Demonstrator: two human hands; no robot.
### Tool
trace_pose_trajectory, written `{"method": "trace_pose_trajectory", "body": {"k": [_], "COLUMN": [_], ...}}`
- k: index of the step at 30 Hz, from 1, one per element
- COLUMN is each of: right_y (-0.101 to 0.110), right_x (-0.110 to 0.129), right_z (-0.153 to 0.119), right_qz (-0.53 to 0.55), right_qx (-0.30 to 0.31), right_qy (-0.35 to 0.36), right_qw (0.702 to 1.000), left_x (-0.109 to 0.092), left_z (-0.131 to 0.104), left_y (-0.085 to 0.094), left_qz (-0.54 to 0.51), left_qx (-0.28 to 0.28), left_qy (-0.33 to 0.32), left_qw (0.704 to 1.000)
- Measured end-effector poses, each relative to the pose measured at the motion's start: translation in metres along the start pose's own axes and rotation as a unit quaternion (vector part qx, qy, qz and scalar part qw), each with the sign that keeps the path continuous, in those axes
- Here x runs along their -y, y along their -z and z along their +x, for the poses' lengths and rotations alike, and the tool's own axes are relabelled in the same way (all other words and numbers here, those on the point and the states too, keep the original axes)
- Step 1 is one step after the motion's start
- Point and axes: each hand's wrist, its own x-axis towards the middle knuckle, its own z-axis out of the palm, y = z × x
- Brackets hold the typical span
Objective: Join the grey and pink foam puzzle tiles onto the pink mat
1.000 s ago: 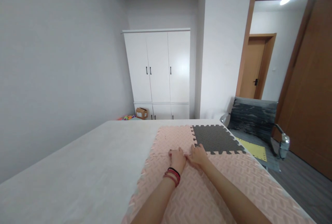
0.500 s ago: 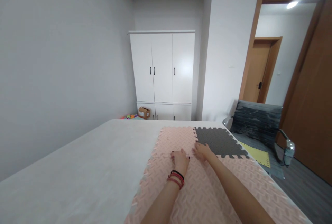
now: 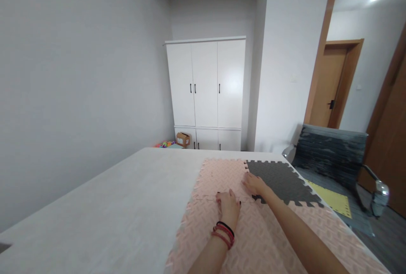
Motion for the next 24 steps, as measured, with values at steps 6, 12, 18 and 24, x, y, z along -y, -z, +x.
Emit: {"method": "trace_pose_trajectory", "body": {"k": [6, 12, 18, 24], "right_y": [-0.025, -0.016, -0.024, -0.022], "right_x": [0.005, 0.003, 0.002, 0.010], "right_z": [0.001, 0.028, 0.050, 0.059], "right_qz": [0.012, 0.005, -0.001, -0.026], "right_qx": [-0.004, -0.043, -0.047, -0.085], "right_qy": [-0.029, -0.066, -0.084, -0.084], "right_qw": [1.000, 0.997, 0.995, 0.993], "left_x": [-0.002, 0.002, 0.002, 0.001], "left_z": [0.002, -0.001, -0.001, 0.001], "left_y": [0.000, 0.007, 0.008, 0.003], "left_qz": [0.018, 0.026, 0.048, 0.046], "left_qx": [0.006, -0.006, -0.013, -0.024], "left_qy": [0.003, -0.006, -0.001, -0.009], "left_qw": [1.000, 1.000, 0.999, 0.999]}}
